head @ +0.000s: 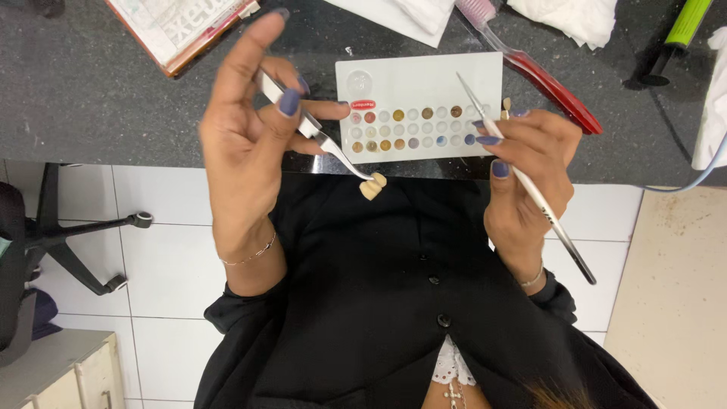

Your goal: The person holds a dental prosthesis with tweezers in one hand and uses a fine brush to apply and shape porcelain material on the crown, dipping the brush toward a shade palette of ceramic powders. They rotate the prosthesis to work on different surfaces and continue building up the material throughout the clip.

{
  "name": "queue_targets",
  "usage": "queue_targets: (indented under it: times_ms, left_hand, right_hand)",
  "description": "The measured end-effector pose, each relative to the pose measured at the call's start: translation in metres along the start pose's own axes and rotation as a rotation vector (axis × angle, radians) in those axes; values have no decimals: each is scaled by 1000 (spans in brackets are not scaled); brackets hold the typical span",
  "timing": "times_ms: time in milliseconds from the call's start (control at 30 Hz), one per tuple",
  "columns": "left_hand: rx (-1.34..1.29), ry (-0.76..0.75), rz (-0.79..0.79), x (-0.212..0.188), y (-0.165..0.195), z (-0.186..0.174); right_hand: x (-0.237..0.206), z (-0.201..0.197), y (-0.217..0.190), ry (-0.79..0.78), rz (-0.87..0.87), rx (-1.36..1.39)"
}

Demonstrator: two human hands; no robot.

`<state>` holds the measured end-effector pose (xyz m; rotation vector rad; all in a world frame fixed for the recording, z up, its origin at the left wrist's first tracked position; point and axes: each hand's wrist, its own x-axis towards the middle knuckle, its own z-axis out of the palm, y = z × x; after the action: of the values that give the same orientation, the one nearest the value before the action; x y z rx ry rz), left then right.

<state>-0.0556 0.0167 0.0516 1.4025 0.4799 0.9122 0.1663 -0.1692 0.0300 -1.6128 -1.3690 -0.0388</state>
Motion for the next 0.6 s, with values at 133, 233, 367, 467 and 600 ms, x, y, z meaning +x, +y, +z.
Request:
queue_targets:
  times_ms: [133, 233, 367, 467, 600]
  left_hand:
    - [-10, -74, -51, -5, 3, -3]
    - [-142, -122, -134, -2, 12, -5]
    - [-307, -101, -183, 2, 19, 0]
    - [-219, -141, -83, 4, 16, 4]
    - [-243, -47, -54, 4, 3, 10]
  right_hand:
    - [-4, -9, -13, 31, 55, 88]
    - [-5, -17, -14, 10, 55, 16]
    - [-5, -15, -6, -27, 79, -10]
    - [-7, -9, -3, -16, 92, 34]
    - [-9, -7, -11, -35, 153, 80]
